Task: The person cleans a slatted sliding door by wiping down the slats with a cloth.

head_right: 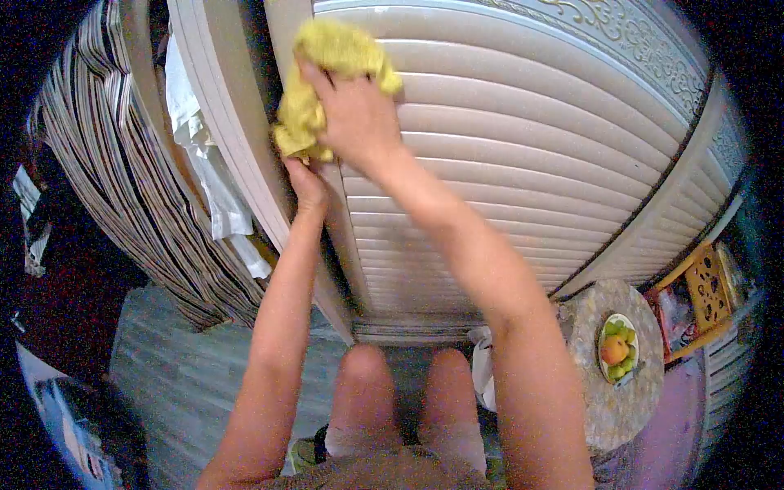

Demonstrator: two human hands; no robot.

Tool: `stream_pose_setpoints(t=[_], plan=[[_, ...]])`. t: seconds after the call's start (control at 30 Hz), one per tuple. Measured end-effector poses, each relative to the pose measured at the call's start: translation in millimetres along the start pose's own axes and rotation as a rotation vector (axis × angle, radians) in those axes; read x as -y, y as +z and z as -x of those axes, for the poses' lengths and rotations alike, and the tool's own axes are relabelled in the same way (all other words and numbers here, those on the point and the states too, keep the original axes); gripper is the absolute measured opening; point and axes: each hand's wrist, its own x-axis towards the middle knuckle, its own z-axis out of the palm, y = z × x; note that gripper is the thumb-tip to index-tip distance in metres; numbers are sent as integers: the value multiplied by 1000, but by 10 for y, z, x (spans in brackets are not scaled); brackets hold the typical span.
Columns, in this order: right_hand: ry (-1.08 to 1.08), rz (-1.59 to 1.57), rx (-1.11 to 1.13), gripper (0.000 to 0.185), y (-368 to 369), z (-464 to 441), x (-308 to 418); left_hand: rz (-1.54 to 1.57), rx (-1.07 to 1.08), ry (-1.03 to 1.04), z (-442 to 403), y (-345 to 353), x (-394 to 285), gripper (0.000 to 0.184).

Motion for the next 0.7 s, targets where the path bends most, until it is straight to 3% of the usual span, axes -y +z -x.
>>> stream_pose_setpoints(t=[0.1, 0.17, 0.3, 0.6, 0.7], plan=[[35, 48, 242, 61, 187, 617, 15, 186, -5, -143, 53, -9, -71, 54], [2, 35, 246, 59, 244, 929, -106, -206, 65, -114, 40, -75, -33, 53], [-80, 95, 263, 54, 33, 1087, -315, -349, 83, 155, 32, 81, -164, 47], [113, 416, 128, 57, -651, 1371, -918, -525, 46, 151, 47, 128, -205, 57], [164, 497, -41, 63, -777, 1508, -1090, -564, 37, 200, 18, 127, -181, 57]])
